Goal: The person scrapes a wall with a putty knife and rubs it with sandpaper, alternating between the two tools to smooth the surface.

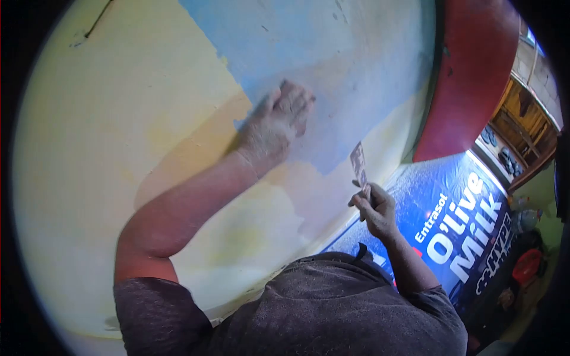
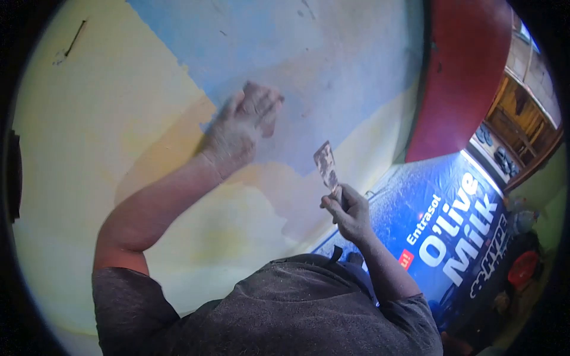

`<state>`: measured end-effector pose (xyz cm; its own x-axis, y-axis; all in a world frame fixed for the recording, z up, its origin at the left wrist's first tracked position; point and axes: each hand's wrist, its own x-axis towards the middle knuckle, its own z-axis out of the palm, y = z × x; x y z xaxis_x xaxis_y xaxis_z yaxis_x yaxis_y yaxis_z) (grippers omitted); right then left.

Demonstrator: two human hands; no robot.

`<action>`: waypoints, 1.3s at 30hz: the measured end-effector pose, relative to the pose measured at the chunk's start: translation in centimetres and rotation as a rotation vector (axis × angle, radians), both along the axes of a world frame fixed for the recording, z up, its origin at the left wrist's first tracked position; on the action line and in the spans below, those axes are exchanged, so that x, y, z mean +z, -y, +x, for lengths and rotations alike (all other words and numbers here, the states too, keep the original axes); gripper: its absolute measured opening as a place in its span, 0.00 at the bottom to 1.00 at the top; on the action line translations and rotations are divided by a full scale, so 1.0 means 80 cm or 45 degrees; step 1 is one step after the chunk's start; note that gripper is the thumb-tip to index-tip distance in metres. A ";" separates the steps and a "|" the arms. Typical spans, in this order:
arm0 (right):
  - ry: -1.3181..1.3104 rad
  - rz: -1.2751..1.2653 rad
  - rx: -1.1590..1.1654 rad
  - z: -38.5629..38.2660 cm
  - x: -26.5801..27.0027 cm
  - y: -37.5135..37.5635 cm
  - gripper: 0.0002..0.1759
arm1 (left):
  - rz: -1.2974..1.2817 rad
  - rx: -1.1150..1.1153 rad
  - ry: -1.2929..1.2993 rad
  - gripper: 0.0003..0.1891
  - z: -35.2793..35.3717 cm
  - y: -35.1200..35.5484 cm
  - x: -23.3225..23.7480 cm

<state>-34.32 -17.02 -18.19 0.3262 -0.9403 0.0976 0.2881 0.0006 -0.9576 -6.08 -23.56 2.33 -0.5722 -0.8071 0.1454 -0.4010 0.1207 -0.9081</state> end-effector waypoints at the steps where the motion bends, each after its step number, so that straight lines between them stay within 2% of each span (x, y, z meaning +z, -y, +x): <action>1: -0.045 -0.005 0.029 -0.003 0.009 -0.002 0.16 | -0.084 -0.020 -0.003 0.36 -0.010 0.010 0.042; 2: -0.087 -0.010 0.063 -0.003 0.022 -0.002 0.16 | -0.088 -0.077 -0.140 0.35 -0.023 0.019 0.094; 3: -0.113 0.051 0.093 0.000 0.038 -0.003 0.21 | -0.090 -0.134 -0.276 0.34 -0.032 0.028 0.145; 5: -0.190 0.016 0.095 0.021 0.068 0.001 0.27 | -0.257 -0.243 -0.273 0.33 -0.040 0.037 0.228; 6: -0.232 0.004 0.091 0.033 0.077 0.003 0.30 | -0.439 -0.273 -0.142 0.34 -0.038 0.042 0.263; 7: -0.298 -0.167 0.039 0.051 0.069 0.015 0.36 | -0.615 -0.305 -0.013 0.36 -0.034 0.045 0.293; 9: -0.361 -0.353 -0.107 0.074 0.088 0.029 0.35 | -0.683 -0.310 0.047 0.40 -0.022 0.040 0.311; 11: -0.463 -0.459 -0.201 0.081 0.119 0.038 0.33 | -0.476 -0.261 -0.086 0.44 -0.016 0.031 0.310; 14: -0.547 -0.781 -0.327 0.084 0.135 0.050 0.32 | -0.156 -0.248 -0.105 0.32 -0.011 0.009 0.255; 16: -0.669 -0.792 -0.310 0.086 0.134 0.056 0.33 | 0.060 -0.135 -0.137 0.31 -0.010 -0.018 0.207; 18: -0.760 -0.811 -0.285 0.087 0.130 0.062 0.34 | 0.157 -0.217 -0.054 0.33 0.013 -0.037 0.156; 20: -0.787 -0.821 -0.278 0.091 0.124 0.067 0.35 | 0.240 -0.240 -0.028 0.35 0.024 -0.037 0.135; 22: -0.798 -0.835 -0.295 0.094 0.117 0.076 0.36 | 0.301 -0.210 -0.057 0.35 0.026 -0.025 0.131; 23: -0.793 -0.843 -0.309 0.099 0.113 0.079 0.36 | 0.228 -0.199 -0.030 0.34 0.015 -0.015 0.145; 25: -0.790 -0.851 -0.313 0.106 0.109 0.084 0.37 | 0.077 -0.165 0.020 0.31 -0.006 0.015 0.194; 28: -0.764 -0.841 -0.321 0.107 0.107 0.079 0.36 | -0.131 -0.287 -0.110 0.32 -0.030 0.060 0.273; 30: -0.782 -0.834 -0.302 0.105 0.107 0.077 0.37 | -0.279 -0.380 -0.164 0.32 -0.036 0.076 0.304; 33: -0.788 -0.836 -0.293 0.101 0.111 0.075 0.37 | -0.350 -0.300 -0.133 0.32 -0.045 0.082 0.296; 36: -0.812 -0.842 -0.275 0.090 0.123 0.072 0.37 | -0.143 -0.215 0.039 0.31 -0.050 0.059 0.251; 39: -0.840 -0.840 -0.252 0.084 0.127 0.072 0.36 | 0.068 -0.291 0.032 0.30 -0.030 0.048 0.200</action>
